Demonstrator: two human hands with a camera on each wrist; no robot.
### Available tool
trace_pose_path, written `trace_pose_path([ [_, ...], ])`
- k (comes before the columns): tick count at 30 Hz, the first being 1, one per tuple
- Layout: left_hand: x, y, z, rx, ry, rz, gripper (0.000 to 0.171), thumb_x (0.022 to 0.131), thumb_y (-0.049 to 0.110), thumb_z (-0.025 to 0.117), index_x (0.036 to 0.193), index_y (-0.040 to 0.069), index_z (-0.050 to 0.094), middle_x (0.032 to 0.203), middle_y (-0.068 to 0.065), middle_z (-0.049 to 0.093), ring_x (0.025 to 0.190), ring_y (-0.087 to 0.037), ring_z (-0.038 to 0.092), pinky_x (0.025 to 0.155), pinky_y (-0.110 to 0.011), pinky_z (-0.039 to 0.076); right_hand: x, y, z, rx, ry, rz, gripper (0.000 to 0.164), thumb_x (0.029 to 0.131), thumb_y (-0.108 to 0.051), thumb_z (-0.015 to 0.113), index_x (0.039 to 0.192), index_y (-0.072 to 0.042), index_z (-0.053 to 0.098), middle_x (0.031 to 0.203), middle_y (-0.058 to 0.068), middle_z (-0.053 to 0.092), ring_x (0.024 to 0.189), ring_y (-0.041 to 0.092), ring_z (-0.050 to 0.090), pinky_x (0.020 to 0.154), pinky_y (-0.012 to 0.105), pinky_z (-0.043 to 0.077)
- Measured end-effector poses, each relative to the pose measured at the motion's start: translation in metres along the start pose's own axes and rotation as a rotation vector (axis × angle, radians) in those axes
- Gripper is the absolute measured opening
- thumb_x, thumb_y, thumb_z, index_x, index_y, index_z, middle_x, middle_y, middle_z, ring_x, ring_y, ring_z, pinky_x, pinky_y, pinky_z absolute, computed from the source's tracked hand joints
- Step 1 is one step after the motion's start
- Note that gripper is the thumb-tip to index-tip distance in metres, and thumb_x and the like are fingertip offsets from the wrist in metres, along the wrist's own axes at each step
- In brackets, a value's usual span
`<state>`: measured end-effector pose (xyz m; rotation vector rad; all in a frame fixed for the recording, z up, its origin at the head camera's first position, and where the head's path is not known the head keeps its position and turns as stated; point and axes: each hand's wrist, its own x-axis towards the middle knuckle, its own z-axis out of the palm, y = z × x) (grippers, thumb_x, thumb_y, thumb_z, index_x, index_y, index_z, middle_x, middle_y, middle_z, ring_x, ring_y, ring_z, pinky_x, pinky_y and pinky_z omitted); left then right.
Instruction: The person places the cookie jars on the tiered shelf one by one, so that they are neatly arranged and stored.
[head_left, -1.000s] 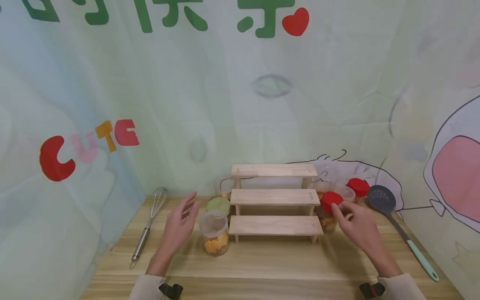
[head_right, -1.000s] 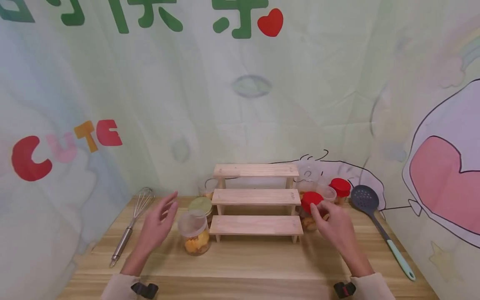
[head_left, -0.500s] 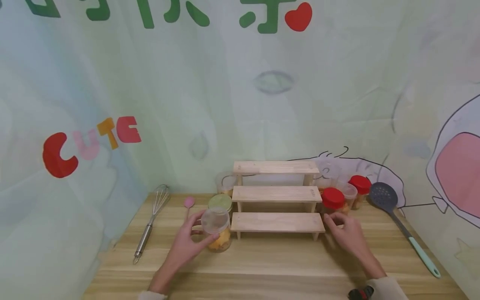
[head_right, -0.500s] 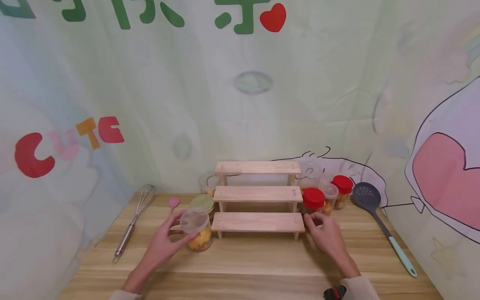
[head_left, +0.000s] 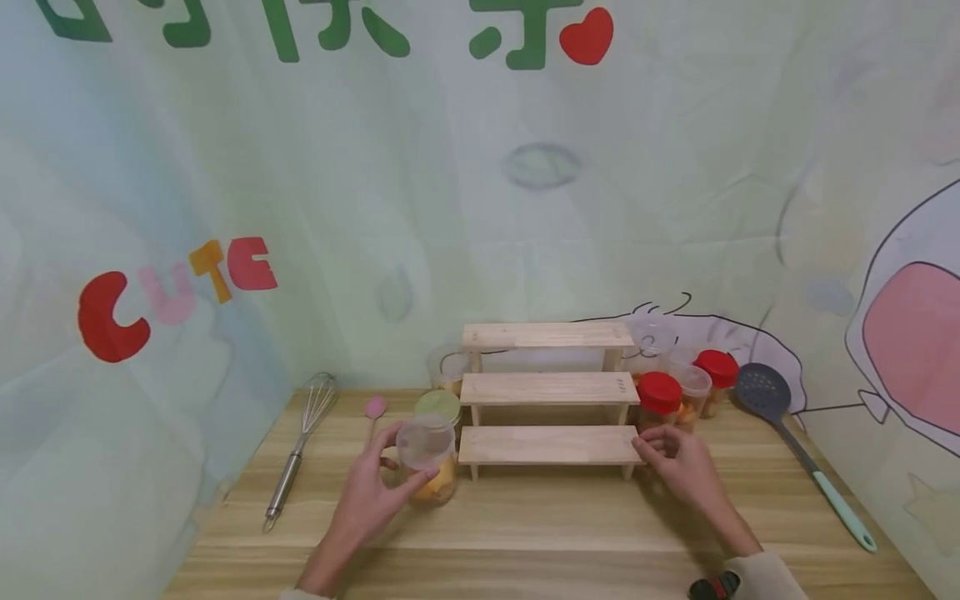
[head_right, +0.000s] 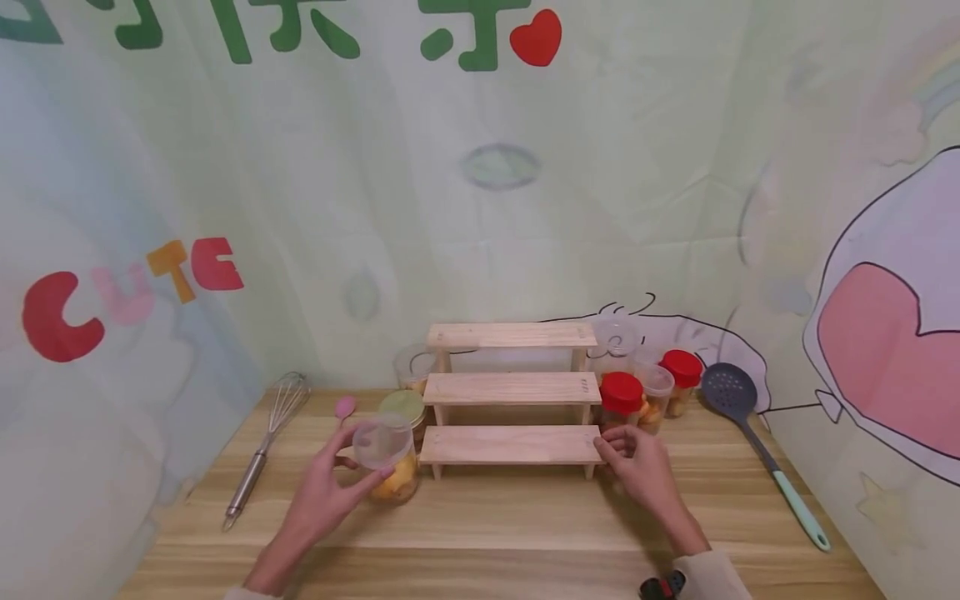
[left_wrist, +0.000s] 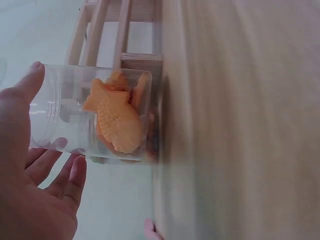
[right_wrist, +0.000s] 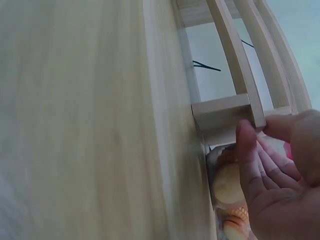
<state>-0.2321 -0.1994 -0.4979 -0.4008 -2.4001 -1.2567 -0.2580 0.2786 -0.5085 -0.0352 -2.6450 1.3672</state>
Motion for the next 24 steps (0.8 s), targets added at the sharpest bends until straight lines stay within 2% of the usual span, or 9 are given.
trace_pose_path([
  [6,0.011,0.021,-0.007,-0.003,0.092,0.078,0.074,0.083,0.029,0.097,0.148,0.022,0.062,0.137,0.002,0.072,0.112,-0.013,0.066,0.086,-0.034,0.060,-0.001,-0.003,0.004,0.084,-0.004,0.098,0.038,0.102,-0.025,0.079,0.122,0.007,0.073,0.100,0.017,0.082,0.074,0.016,0.076,0.064,0.024,0.060],
  [12,0.033,0.051,-0.002,-0.028,0.134,0.065,0.077,0.084,0.030,0.096,0.151,0.020,0.059,0.139,-0.001,0.067,0.109,-0.015,0.062,0.092,-0.032,0.053,-0.002,-0.002,0.005,0.118,0.014,0.119,0.038,0.101,-0.024,0.080,0.123,0.006,0.074,0.101,0.017,0.082,0.074,0.015,0.076,0.065,0.024,0.061],
  [14,0.042,0.060,0.003,-0.030,0.147,0.074,0.078,0.085,0.032,0.095,0.152,0.020,0.057,0.138,-0.001,0.066,0.108,-0.015,0.061,0.095,-0.036,0.049,-0.002,-0.001,0.006,0.135,0.020,0.109,0.038,0.100,-0.023,0.081,0.122,0.007,0.074,0.102,0.018,0.082,0.073,0.014,0.076,0.065,0.024,0.061],
  [16,0.052,0.068,0.009,-0.051,0.154,0.101,0.078,0.085,0.031,0.094,0.153,0.020,0.056,0.139,-0.001,0.066,0.109,-0.016,0.060,0.094,-0.039,0.049,-0.002,-0.001,0.007,0.156,0.022,0.101,0.038,0.100,-0.023,0.081,0.122,0.008,0.074,0.103,0.019,0.082,0.073,0.014,0.076,0.066,0.024,0.062],
  [21,0.083,0.084,0.034,-0.128,0.132,0.207,0.076,0.088,0.029,0.092,0.154,0.017,0.055,0.142,-0.003,0.065,0.119,-0.020,0.059,0.085,-0.043,0.059,-0.002,-0.001,0.008,0.177,0.026,0.099,0.036,0.100,-0.020,0.080,0.121,0.009,0.074,0.105,0.020,0.081,0.074,0.014,0.076,0.067,0.025,0.063],
  [24,0.100,0.095,0.051,-0.140,0.104,0.221,0.076,0.090,0.035,0.091,0.154,0.017,0.054,0.141,-0.002,0.063,0.120,-0.023,0.058,0.086,-0.046,0.060,-0.003,-0.002,0.007,0.162,0.031,0.096,0.033,0.101,-0.017,0.079,0.120,0.009,0.074,0.105,0.020,0.081,0.073,0.013,0.076,0.066,0.024,0.063],
])
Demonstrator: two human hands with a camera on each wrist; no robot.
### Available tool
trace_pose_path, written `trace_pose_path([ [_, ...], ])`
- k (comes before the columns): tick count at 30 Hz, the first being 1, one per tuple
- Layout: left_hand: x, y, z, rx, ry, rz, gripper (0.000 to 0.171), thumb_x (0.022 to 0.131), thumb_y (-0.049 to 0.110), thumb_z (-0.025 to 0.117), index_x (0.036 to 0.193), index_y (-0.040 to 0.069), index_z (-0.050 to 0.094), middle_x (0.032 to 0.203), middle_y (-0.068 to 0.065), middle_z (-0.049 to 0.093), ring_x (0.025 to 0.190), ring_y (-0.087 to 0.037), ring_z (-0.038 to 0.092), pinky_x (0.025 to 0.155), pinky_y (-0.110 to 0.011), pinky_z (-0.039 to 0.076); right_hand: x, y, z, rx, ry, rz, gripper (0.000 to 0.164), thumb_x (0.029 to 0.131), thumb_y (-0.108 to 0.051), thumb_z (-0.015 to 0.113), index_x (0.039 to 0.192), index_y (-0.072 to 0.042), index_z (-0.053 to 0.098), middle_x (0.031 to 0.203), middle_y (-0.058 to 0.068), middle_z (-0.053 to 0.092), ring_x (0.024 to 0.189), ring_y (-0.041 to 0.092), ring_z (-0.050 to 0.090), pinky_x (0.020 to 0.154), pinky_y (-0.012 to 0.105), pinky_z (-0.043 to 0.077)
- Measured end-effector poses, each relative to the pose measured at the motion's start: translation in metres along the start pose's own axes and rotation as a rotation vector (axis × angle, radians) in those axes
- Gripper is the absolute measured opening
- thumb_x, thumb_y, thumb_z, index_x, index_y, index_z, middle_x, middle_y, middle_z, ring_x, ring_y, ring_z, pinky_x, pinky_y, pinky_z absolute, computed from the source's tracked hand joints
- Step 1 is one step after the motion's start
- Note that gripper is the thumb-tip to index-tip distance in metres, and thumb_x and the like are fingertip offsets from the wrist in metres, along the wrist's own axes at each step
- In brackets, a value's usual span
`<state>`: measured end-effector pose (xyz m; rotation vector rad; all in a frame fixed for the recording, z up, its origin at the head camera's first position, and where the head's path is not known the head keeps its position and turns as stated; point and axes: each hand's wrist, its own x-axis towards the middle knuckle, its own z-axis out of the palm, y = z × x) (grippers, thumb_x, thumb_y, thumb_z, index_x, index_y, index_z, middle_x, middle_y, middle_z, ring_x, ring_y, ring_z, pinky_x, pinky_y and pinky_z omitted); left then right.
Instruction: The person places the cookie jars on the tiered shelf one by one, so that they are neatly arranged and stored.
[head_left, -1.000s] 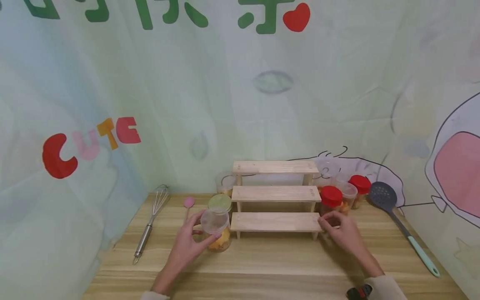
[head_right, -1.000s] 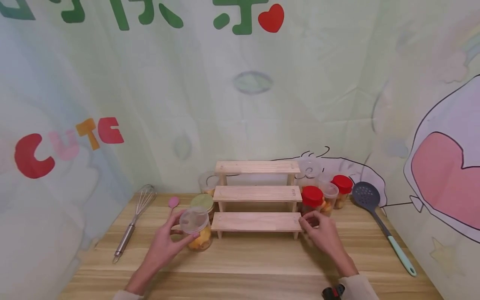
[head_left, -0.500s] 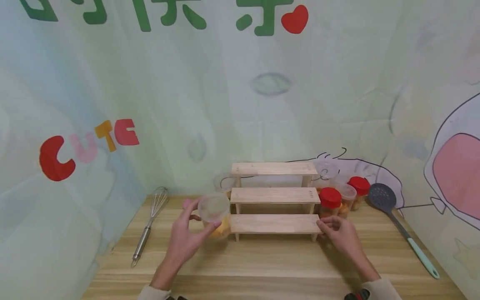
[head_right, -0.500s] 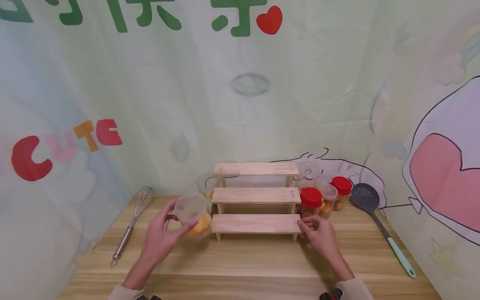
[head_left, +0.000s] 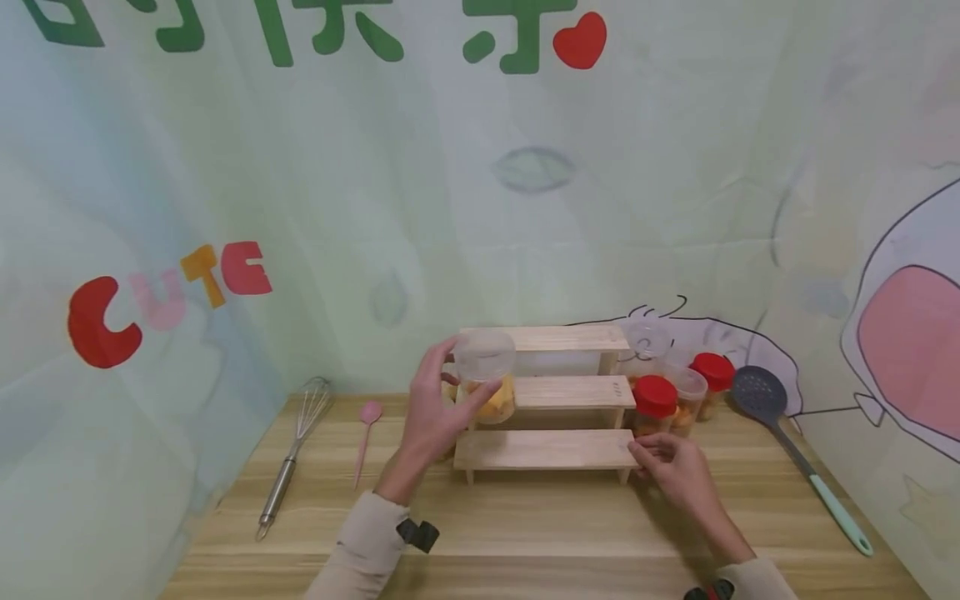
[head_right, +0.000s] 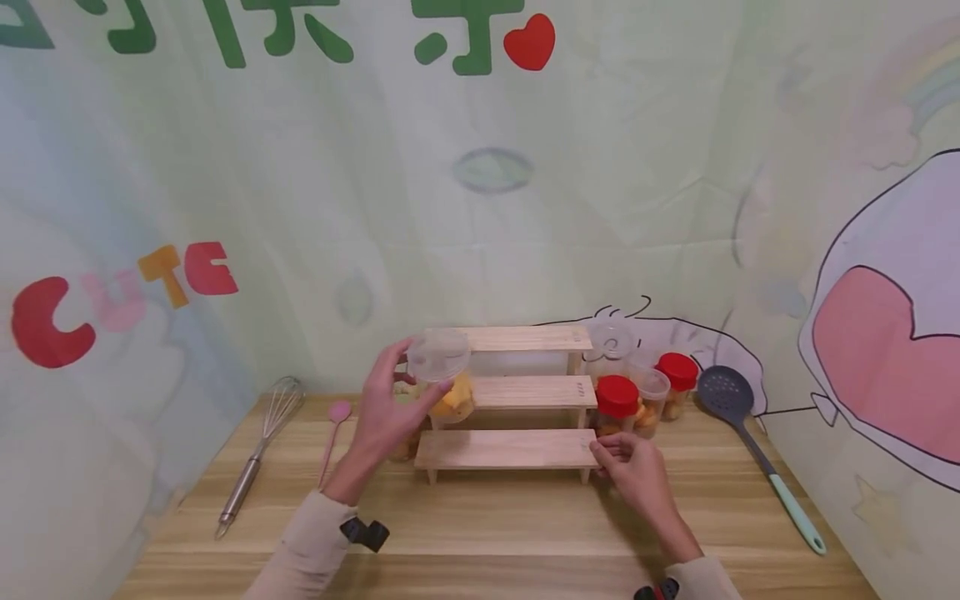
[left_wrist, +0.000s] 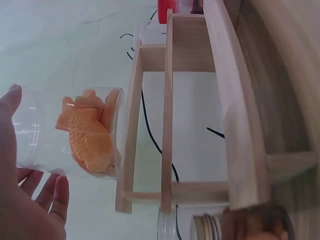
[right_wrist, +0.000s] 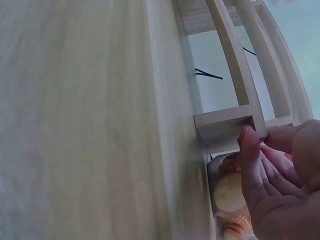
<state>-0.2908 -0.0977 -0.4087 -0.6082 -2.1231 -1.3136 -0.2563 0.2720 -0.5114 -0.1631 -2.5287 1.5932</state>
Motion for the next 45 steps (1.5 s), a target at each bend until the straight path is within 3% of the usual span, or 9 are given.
trace_pose_path([
  [11,0.050,0.012,0.053,0.022,-0.034,-0.056,0.079,0.092,0.053,0.084,0.152,0.014,0.052,0.141,-0.006,0.058,0.116,-0.020,0.057,0.089,-0.045,0.061,-0.002,-0.006,-0.002,-0.053,-0.003,-0.023,0.031,0.100,-0.017,0.080,0.118,0.009,0.075,0.101,0.019,0.081,0.074,0.017,0.075,0.065,0.023,0.062],
  [15,0.063,0.021,0.067,0.014,-0.017,-0.074,0.084,0.093,0.058,0.081,0.155,0.012,0.048,0.145,-0.009,0.056,0.119,-0.023,0.055,0.088,-0.044,0.058,-0.003,-0.004,-0.001,-0.059,-0.001,-0.026,0.030,0.100,-0.016,0.080,0.118,0.008,0.076,0.100,0.018,0.081,0.073,0.015,0.075,0.065,0.022,0.061],
  [19,0.076,0.029,0.087,-0.018,-0.041,-0.081,0.087,0.094,0.059,0.079,0.157,0.008,0.046,0.151,-0.013,0.054,0.124,-0.025,0.054,0.090,-0.038,0.056,-0.004,-0.001,-0.001,-0.059,0.020,-0.022,0.029,0.100,-0.015,0.080,0.117,0.007,0.076,0.099,0.018,0.082,0.072,0.013,0.075,0.065,0.022,0.061],
  [23,0.086,0.031,0.107,-0.021,-0.067,-0.114,0.088,0.095,0.057,0.079,0.158,0.006,0.045,0.151,-0.014,0.053,0.125,-0.027,0.056,0.092,-0.041,0.059,-0.003,0.000,0.000,-0.023,0.023,-0.025,0.027,0.100,-0.014,0.079,0.117,0.007,0.076,0.102,0.019,0.082,0.073,0.012,0.075,0.066,0.023,0.062],
  [29,0.098,0.031,0.133,0.012,-0.060,-0.182,0.089,0.097,0.057,0.078,0.161,0.008,0.042,0.151,-0.011,0.055,0.132,-0.028,0.058,0.107,-0.047,0.058,-0.001,0.001,0.001,-0.002,0.022,-0.029,0.027,0.100,-0.014,0.079,0.116,0.008,0.076,0.103,0.019,0.082,0.074,0.011,0.074,0.067,0.023,0.063],
  [34,0.103,0.029,0.147,0.047,-0.127,-0.206,0.087,0.096,0.055,0.079,0.158,0.005,0.044,0.149,-0.013,0.058,0.137,-0.030,0.058,0.117,-0.047,0.052,0.001,0.002,0.002,-0.002,0.021,-0.023,0.027,0.101,-0.014,0.079,0.117,0.008,0.076,0.104,0.019,0.082,0.076,0.010,0.074,0.068,0.023,0.063],
  [39,0.091,0.019,0.162,0.135,-0.224,-0.218,0.081,0.093,0.047,0.086,0.151,0.004,0.048,0.145,-0.014,0.063,0.134,-0.028,0.061,0.117,-0.043,0.052,0.000,0.003,0.002,0.004,0.024,-0.020,0.027,0.100,-0.014,0.079,0.116,0.008,0.076,0.104,0.020,0.082,0.076,0.011,0.074,0.068,0.024,0.064],
  [45,0.081,0.017,0.177,0.269,-0.171,-0.200,0.083,0.092,0.055,0.084,0.150,0.005,0.051,0.135,-0.014,0.069,0.126,-0.030,0.065,0.112,-0.044,0.054,-0.001,0.003,0.002,-0.001,0.024,-0.020,0.029,0.100,-0.016,0.080,0.116,0.008,0.076,0.105,0.021,0.082,0.074,0.011,0.074,0.067,0.024,0.064],
])
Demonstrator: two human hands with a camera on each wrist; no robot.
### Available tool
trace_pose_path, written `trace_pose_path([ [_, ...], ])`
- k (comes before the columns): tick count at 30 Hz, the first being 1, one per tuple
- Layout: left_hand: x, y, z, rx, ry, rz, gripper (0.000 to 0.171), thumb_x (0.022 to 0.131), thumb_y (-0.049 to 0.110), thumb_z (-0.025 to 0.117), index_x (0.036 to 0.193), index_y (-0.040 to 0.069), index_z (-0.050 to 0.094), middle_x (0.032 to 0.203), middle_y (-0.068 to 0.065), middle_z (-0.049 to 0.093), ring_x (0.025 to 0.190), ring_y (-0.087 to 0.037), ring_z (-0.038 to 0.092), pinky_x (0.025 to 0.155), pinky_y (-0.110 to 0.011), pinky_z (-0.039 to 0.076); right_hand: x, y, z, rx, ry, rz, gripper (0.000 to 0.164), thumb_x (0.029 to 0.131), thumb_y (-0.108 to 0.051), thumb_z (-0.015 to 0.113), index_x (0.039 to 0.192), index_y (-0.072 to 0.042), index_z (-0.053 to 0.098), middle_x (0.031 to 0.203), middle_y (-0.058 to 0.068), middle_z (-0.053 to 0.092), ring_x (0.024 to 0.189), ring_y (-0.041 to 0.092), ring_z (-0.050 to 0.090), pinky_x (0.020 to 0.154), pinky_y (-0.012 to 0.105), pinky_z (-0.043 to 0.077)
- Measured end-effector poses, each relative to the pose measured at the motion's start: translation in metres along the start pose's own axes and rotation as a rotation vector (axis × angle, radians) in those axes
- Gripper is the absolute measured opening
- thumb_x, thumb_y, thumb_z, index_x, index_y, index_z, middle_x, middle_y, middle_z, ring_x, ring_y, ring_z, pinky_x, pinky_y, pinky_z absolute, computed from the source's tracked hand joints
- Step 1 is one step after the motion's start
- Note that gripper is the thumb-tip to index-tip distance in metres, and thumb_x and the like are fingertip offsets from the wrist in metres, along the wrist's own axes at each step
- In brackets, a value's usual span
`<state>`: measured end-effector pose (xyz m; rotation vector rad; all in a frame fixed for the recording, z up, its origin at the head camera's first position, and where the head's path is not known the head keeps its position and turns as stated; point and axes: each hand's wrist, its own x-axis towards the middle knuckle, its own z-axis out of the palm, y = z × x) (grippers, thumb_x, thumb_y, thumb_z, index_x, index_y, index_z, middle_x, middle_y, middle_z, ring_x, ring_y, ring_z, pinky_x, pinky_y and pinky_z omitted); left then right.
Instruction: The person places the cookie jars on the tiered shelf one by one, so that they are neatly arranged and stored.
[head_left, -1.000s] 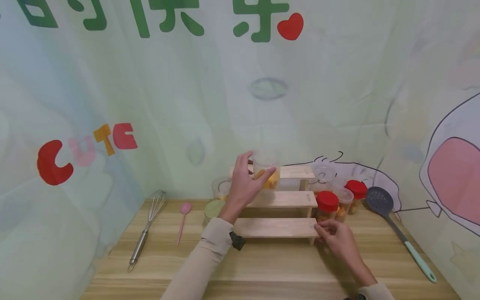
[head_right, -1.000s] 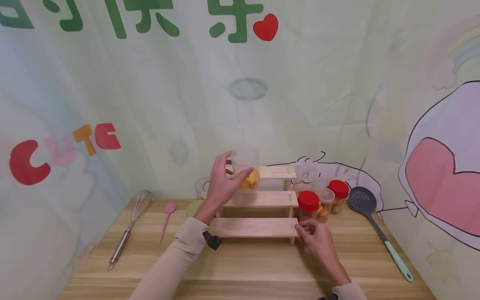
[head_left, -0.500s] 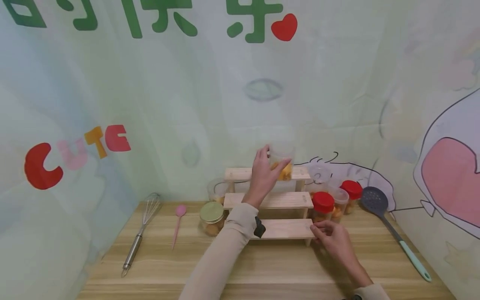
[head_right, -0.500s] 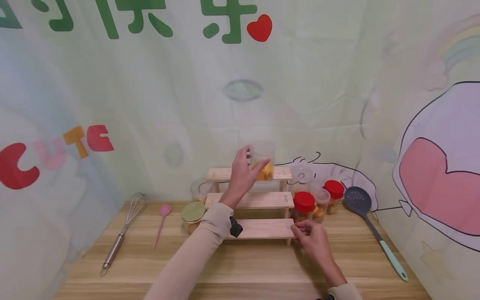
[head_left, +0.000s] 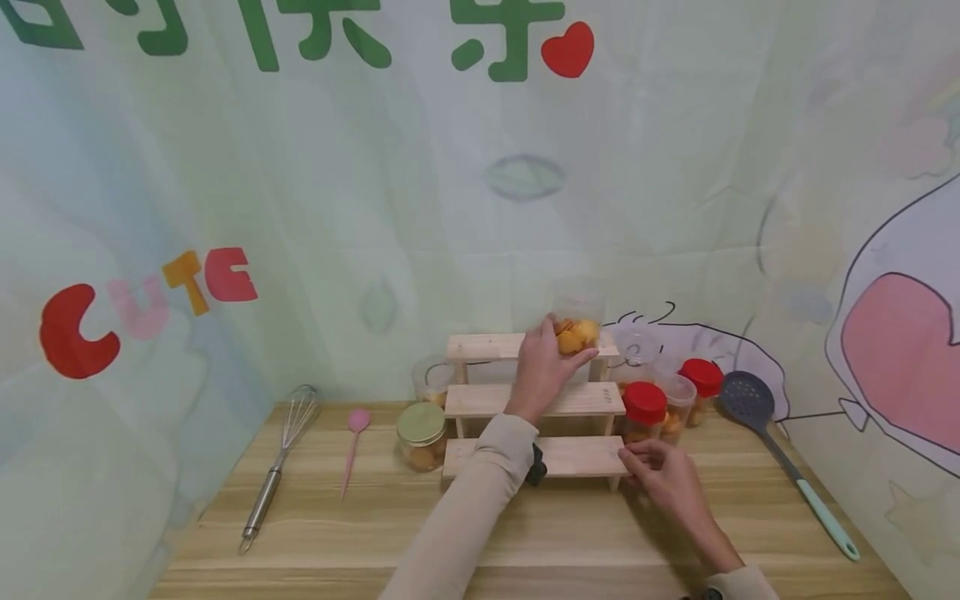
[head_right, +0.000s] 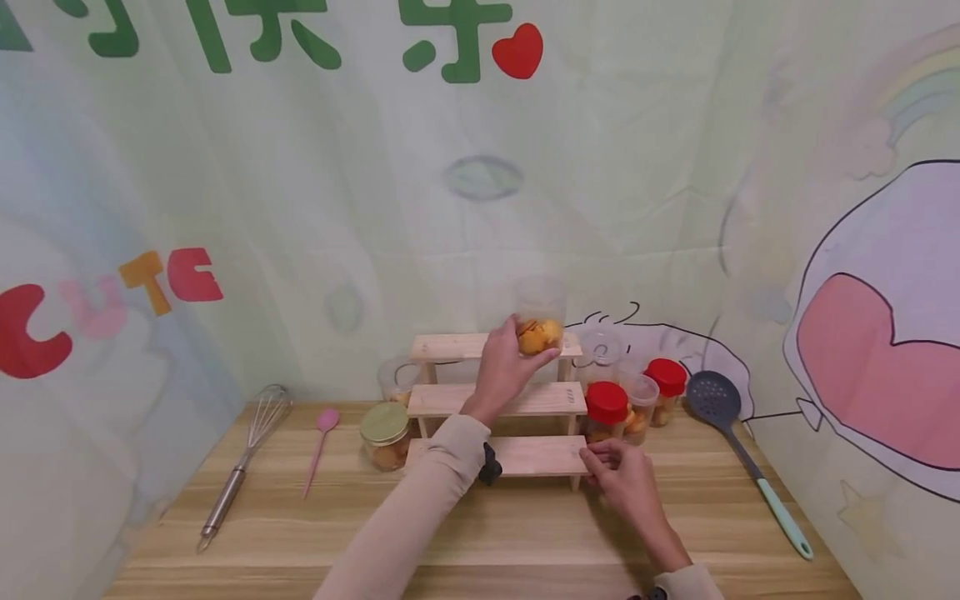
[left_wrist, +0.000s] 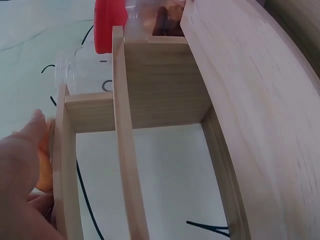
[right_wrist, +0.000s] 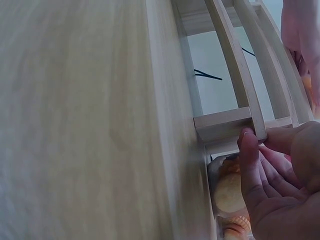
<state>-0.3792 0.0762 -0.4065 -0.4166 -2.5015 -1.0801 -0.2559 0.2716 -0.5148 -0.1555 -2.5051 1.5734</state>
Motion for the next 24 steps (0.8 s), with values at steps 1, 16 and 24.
trace_pose_path([
  [1,0.000,0.002,0.002,0.032,0.005,-0.003,0.084,0.092,0.057,0.083,0.150,0.005,0.052,0.135,-0.014,0.070,0.126,-0.031,0.065,0.112,-0.044,0.053,0.000,0.000,0.000,-0.001,0.002,-0.001,0.029,0.100,-0.016,0.080,0.116,0.008,0.076,0.105,0.021,0.082,0.074,0.011,0.074,0.067,0.024,0.063],
  [16,0.004,0.013,0.019,0.245,-0.012,-0.067,0.091,0.089,0.072,0.077,0.155,0.015,0.050,0.145,-0.004,0.067,0.133,-0.024,0.059,0.113,-0.043,0.043,0.001,0.000,0.002,0.018,0.003,0.006,0.026,0.100,-0.014,0.080,0.115,0.007,0.076,0.103,0.019,0.082,0.075,0.011,0.075,0.067,0.026,0.064],
  [24,0.004,0.014,0.019,0.273,-0.042,-0.062,0.091,0.090,0.071,0.075,0.157,0.016,0.049,0.147,-0.003,0.066,0.137,-0.023,0.054,0.112,-0.042,0.040,0.003,0.001,0.001,0.030,-0.007,0.004,0.029,0.100,-0.015,0.080,0.115,0.009,0.075,0.102,0.019,0.081,0.074,0.012,0.074,0.066,0.027,0.064],
])
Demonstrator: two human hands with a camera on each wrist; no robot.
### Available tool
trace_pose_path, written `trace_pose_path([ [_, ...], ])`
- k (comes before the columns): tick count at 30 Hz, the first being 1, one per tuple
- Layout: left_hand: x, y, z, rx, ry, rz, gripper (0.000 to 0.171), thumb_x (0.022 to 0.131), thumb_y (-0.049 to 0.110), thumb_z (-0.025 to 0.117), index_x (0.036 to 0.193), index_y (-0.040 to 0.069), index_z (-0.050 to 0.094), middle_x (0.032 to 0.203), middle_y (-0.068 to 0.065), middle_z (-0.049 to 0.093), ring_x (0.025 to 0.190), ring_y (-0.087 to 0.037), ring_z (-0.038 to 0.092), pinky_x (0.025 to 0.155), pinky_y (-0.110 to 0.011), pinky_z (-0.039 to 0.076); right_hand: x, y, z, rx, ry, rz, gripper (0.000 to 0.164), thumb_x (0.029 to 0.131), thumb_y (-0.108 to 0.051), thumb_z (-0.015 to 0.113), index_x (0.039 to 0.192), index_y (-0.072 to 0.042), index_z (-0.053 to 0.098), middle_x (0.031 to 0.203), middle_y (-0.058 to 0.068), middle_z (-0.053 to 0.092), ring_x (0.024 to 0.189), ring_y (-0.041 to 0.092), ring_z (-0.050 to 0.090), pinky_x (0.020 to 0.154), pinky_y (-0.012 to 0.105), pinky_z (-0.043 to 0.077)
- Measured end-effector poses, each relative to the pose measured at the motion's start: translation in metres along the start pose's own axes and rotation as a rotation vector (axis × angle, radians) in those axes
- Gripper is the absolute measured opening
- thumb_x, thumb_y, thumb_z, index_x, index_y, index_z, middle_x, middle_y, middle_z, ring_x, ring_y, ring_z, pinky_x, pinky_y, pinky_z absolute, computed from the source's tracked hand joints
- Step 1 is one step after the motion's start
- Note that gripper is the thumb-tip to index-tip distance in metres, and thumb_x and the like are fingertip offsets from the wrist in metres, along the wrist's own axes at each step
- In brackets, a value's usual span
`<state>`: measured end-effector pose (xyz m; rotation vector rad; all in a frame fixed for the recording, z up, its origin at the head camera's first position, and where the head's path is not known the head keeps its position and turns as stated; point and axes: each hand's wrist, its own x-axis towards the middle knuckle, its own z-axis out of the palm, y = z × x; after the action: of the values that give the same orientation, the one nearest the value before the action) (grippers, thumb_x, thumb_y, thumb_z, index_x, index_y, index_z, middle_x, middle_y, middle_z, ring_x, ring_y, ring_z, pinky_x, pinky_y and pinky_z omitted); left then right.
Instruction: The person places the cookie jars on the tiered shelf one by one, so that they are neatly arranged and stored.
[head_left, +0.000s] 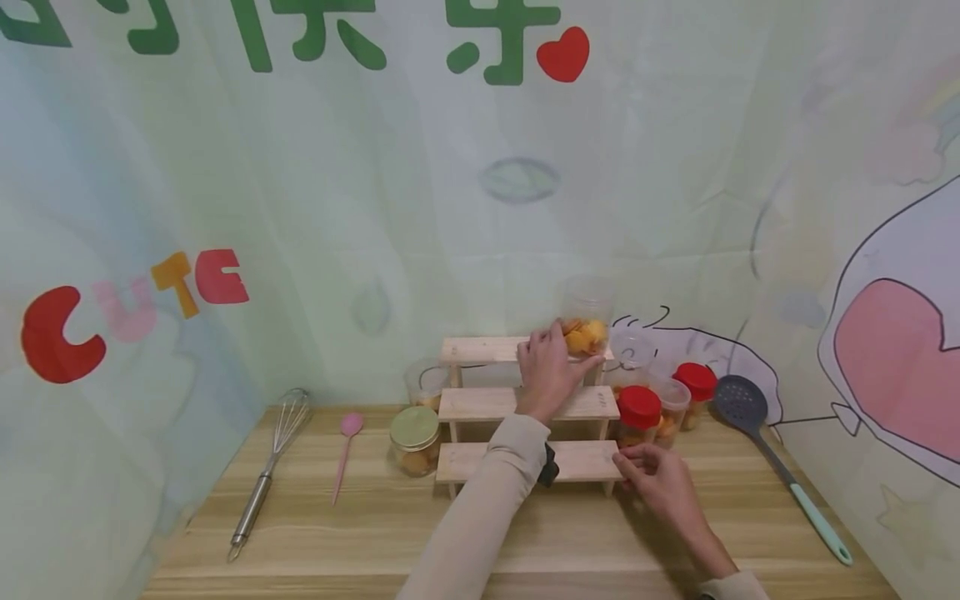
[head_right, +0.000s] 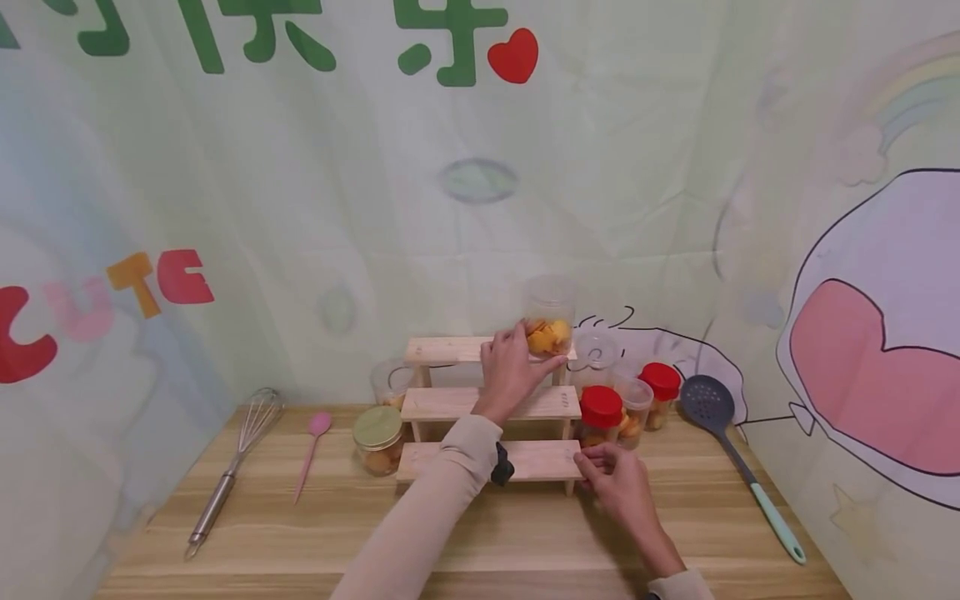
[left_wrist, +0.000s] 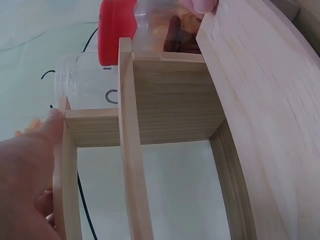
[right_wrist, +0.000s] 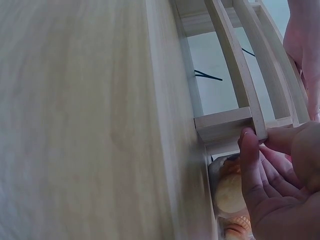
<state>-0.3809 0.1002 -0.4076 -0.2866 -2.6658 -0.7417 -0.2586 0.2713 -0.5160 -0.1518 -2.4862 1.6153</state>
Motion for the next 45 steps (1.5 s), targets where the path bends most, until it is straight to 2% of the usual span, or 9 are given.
trace_pose_path([
  [14,0.000,0.001,-0.002,0.014,-0.051,-0.004,0.102,0.093,0.069,0.074,0.169,0.014,0.033,0.160,-0.005,0.057,0.142,-0.025,0.050,0.116,-0.044,0.039,0.000,-0.001,-0.001,-0.020,0.000,0.002,0.028,0.100,-0.016,0.080,0.115,0.008,0.076,0.100,0.017,0.081,0.074,0.016,0.075,0.065,0.028,0.064],
  [22,-0.025,-0.021,-0.015,-0.078,-0.101,0.085,0.108,0.098,0.042,0.081,0.174,0.012,0.010,0.169,-0.014,0.046,0.156,-0.030,0.044,0.129,-0.046,0.039,-0.001,0.001,0.001,-0.012,-0.010,0.022,0.030,0.101,-0.018,0.080,0.116,0.007,0.075,0.100,0.016,0.081,0.072,0.015,0.074,0.065,0.027,0.063],
  [27,-0.050,-0.055,-0.030,-0.158,-0.032,0.204,0.091,0.103,0.035,0.077,0.172,0.012,0.022,0.166,-0.012,0.049,0.156,-0.030,0.045,0.127,-0.050,0.041,-0.001,0.000,0.000,0.008,-0.004,0.019,0.029,0.101,-0.017,0.080,0.116,0.008,0.075,0.103,0.019,0.081,0.074,0.015,0.075,0.066,0.027,0.064],
  [30,-0.065,-0.081,-0.041,-0.169,0.085,0.276,0.080,0.102,0.030,0.077,0.166,0.008,0.036,0.162,-0.012,0.055,0.152,-0.032,0.050,0.124,-0.054,0.044,-0.002,-0.001,0.000,0.009,0.006,0.016,0.028,0.100,-0.015,0.079,0.116,0.008,0.075,0.103,0.019,0.081,0.073,0.015,0.075,0.066,0.026,0.064],
  [32,-0.077,-0.102,-0.049,-0.159,0.160,0.286,0.074,0.101,0.027,0.078,0.163,0.007,0.042,0.158,-0.013,0.058,0.149,-0.033,0.052,0.123,-0.056,0.044,-0.003,-0.001,0.001,0.009,0.005,0.018,0.027,0.100,-0.014,0.079,0.116,0.008,0.075,0.101,0.019,0.081,0.072,0.014,0.075,0.066,0.026,0.063],
  [37,-0.107,-0.158,-0.070,-0.176,0.303,0.229,0.067,0.098,0.022,0.082,0.156,0.007,0.052,0.153,-0.015,0.060,0.143,-0.037,0.053,0.119,-0.060,0.042,-0.004,-0.001,0.005,-0.001,-0.016,0.038,0.028,0.100,-0.015,0.079,0.115,0.008,0.075,0.100,0.017,0.081,0.072,0.015,0.075,0.067,0.026,0.064],
  [40,-0.117,-0.190,-0.077,-0.227,0.359,0.179,0.070,0.094,0.024,0.087,0.153,0.006,0.054,0.151,-0.017,0.060,0.139,-0.039,0.052,0.116,-0.060,0.041,-0.004,0.000,0.004,-0.004,-0.004,0.041,0.028,0.100,-0.016,0.080,0.116,0.007,0.074,0.101,0.017,0.081,0.072,0.016,0.075,0.067,0.026,0.064],
  [43,-0.124,-0.216,-0.081,-0.278,0.341,0.096,0.081,0.091,0.032,0.090,0.156,0.007,0.050,0.153,-0.017,0.056,0.142,-0.039,0.047,0.118,-0.059,0.037,-0.002,0.000,0.002,0.002,0.006,0.040,0.028,0.100,-0.015,0.080,0.117,0.007,0.074,0.101,0.017,0.081,0.072,0.015,0.075,0.068,0.026,0.064],
  [45,-0.128,-0.228,-0.082,-0.309,0.296,0.024,0.089,0.088,0.037,0.092,0.158,0.007,0.045,0.156,-0.017,0.053,0.145,-0.039,0.044,0.120,-0.059,0.035,-0.002,0.001,0.000,0.006,-0.001,0.041,0.030,0.100,-0.016,0.080,0.118,0.008,0.074,0.101,0.017,0.082,0.072,0.015,0.076,0.068,0.026,0.064],
])
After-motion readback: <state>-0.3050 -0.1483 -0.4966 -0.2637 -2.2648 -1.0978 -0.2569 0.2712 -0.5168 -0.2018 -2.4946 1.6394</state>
